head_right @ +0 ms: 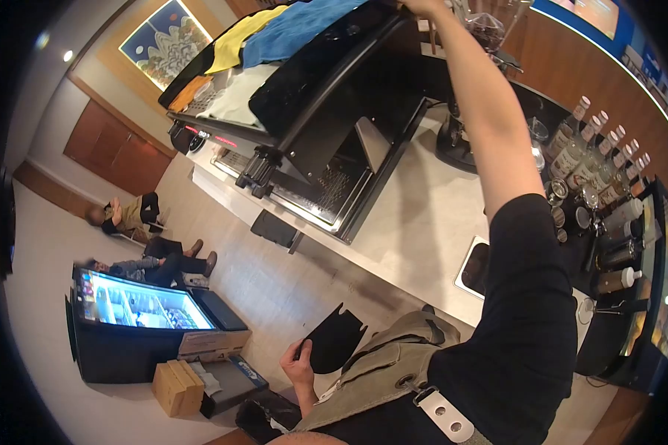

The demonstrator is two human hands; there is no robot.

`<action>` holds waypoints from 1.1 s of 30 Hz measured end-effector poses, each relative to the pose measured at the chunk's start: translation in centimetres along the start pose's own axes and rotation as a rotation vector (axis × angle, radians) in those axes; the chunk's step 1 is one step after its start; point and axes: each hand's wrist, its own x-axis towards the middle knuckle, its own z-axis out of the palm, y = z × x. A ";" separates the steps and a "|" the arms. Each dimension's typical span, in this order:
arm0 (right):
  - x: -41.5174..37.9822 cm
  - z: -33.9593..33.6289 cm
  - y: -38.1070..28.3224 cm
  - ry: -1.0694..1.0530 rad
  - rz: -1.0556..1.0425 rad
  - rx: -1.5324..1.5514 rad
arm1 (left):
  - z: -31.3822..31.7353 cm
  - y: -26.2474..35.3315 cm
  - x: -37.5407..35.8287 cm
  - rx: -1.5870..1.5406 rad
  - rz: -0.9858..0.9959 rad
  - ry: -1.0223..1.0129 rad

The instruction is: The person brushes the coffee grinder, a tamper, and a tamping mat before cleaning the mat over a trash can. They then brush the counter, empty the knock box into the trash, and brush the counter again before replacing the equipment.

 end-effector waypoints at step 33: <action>-28.8 -4.2 -22.3 -0.764 -0.301 0.153 | -4.7 -2.3 3.6 -0.101 0.215 -0.333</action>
